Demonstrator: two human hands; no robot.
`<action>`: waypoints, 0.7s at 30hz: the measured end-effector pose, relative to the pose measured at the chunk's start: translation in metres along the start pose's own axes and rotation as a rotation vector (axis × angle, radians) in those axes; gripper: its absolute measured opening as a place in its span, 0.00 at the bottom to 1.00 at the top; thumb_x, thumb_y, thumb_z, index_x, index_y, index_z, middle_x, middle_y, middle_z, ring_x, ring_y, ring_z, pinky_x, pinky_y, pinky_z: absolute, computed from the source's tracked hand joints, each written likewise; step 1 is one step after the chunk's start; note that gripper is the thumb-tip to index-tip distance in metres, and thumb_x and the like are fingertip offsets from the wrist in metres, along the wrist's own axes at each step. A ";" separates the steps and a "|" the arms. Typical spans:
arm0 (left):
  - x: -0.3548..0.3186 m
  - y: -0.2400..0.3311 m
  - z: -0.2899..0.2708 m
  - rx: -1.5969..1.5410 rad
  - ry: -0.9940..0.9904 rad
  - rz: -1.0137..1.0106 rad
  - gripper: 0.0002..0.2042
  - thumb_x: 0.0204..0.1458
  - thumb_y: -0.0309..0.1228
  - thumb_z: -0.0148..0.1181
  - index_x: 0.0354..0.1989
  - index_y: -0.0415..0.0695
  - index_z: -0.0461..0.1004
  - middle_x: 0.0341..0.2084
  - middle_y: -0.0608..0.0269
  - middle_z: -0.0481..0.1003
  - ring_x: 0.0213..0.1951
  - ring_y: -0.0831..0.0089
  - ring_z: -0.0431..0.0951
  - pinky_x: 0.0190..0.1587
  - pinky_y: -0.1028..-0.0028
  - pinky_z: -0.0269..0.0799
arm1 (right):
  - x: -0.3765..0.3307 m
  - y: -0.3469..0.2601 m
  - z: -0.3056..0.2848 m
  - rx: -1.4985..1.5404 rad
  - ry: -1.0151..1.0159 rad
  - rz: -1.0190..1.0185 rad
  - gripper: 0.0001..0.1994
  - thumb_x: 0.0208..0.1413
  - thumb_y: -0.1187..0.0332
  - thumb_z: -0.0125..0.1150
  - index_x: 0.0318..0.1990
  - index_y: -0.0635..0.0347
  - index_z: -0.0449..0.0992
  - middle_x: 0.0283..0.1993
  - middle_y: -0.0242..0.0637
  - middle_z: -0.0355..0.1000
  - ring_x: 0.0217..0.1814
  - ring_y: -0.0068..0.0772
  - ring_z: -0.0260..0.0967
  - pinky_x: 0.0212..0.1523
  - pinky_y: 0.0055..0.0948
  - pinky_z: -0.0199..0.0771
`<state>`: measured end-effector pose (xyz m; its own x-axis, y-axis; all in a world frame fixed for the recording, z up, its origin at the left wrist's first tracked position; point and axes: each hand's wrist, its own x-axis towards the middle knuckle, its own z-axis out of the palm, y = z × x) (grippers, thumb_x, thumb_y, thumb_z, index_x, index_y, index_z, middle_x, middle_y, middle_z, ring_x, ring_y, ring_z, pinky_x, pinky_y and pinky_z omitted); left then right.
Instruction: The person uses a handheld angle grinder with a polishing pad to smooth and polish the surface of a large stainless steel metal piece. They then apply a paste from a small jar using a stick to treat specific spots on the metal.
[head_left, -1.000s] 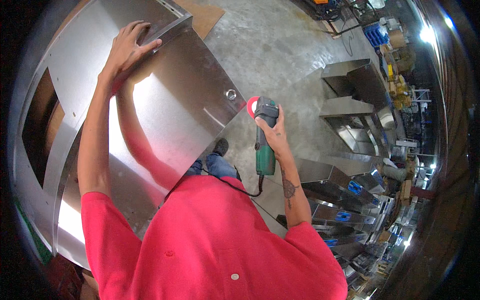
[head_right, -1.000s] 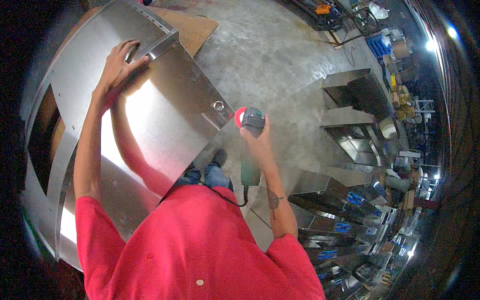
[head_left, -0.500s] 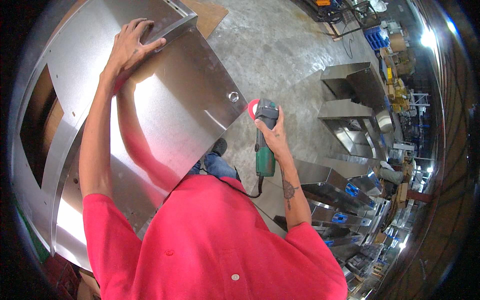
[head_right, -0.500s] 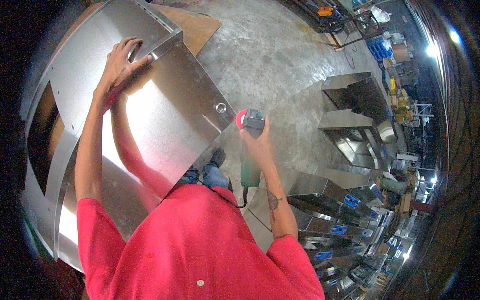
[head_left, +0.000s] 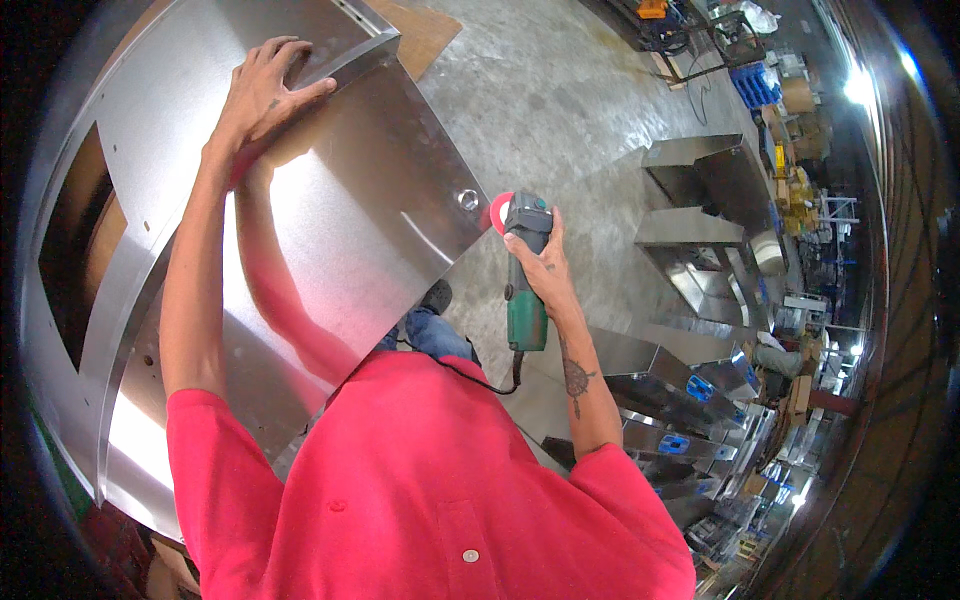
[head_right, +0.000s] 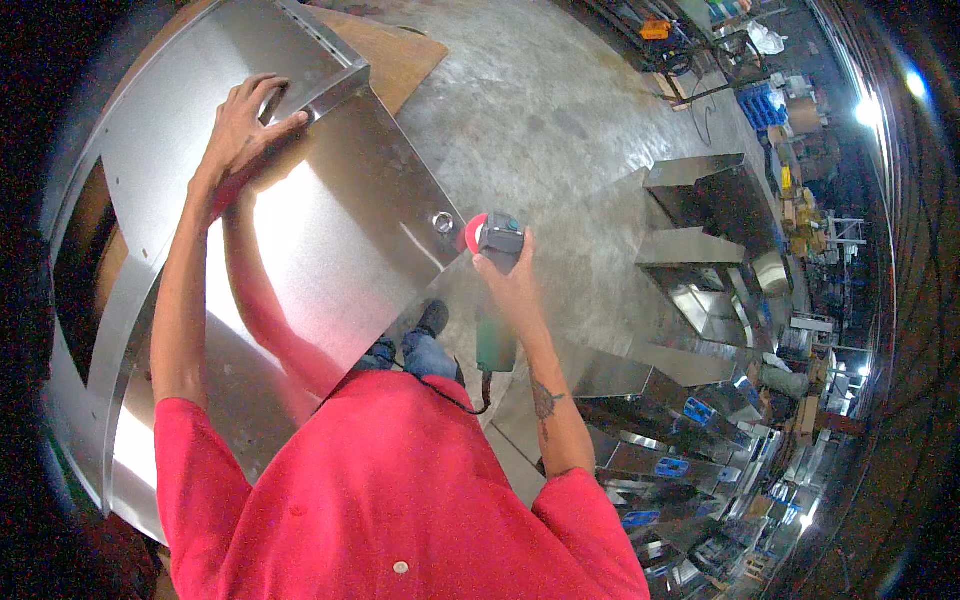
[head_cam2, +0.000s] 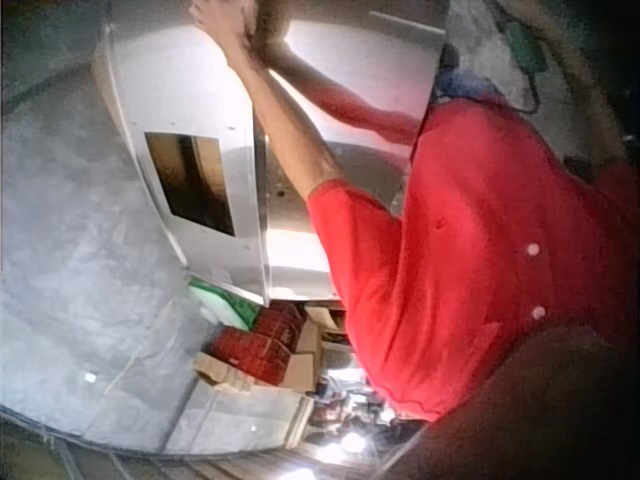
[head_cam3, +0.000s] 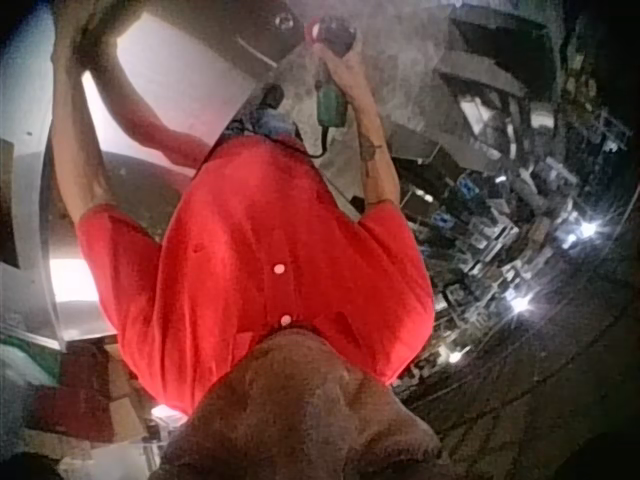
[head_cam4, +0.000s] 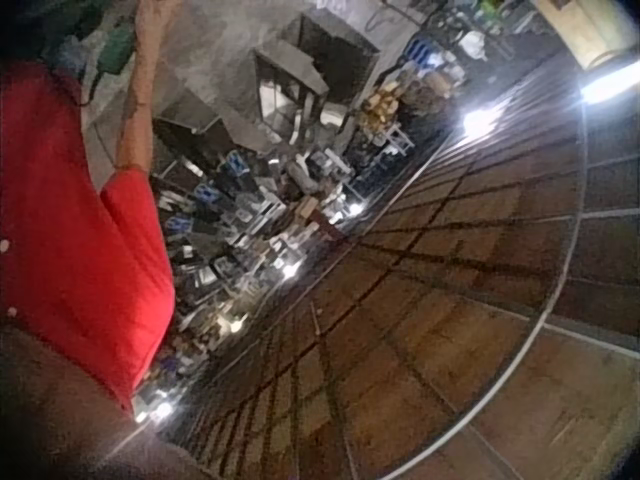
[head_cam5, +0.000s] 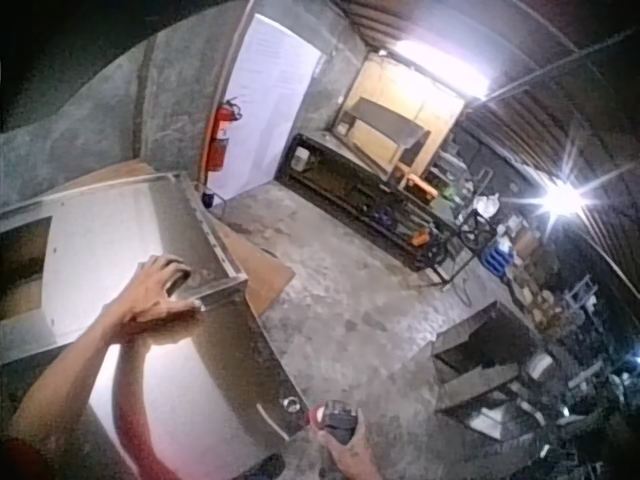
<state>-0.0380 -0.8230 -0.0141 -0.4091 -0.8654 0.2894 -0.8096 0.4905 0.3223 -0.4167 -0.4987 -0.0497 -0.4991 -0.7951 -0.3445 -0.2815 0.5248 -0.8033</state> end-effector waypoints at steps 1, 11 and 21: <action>0.000 0.000 0.000 0.006 0.004 0.000 0.42 0.55 0.67 0.64 0.69 0.47 0.75 0.70 0.55 0.70 0.72 0.54 0.67 0.76 0.51 0.57 | 0.001 -0.002 0.000 -0.012 -0.005 -0.010 0.60 0.58 0.55 0.78 0.84 0.64 0.36 0.71 0.52 0.67 0.61 0.37 0.75 0.52 0.33 0.81; -0.003 0.004 -0.005 0.006 0.007 -0.008 0.39 0.56 0.65 0.65 0.68 0.49 0.75 0.69 0.58 0.71 0.72 0.55 0.66 0.75 0.52 0.58 | 0.004 -0.033 0.012 0.022 -0.053 -0.102 0.59 0.59 0.48 0.74 0.84 0.67 0.38 0.72 0.63 0.68 0.72 0.56 0.71 0.72 0.45 0.68; 0.001 0.005 -0.002 0.029 -0.005 -0.014 0.37 0.56 0.63 0.67 0.69 0.51 0.75 0.70 0.60 0.71 0.72 0.56 0.67 0.75 0.51 0.60 | 0.003 -0.009 0.005 0.071 -0.026 -0.104 0.59 0.59 0.56 0.78 0.84 0.66 0.38 0.71 0.52 0.67 0.67 0.40 0.71 0.60 0.36 0.78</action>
<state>-0.0415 -0.8215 -0.0103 -0.3997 -0.8727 0.2806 -0.8270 0.4753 0.3003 -0.4121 -0.5075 -0.0464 -0.4486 -0.8521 -0.2697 -0.2710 0.4172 -0.8674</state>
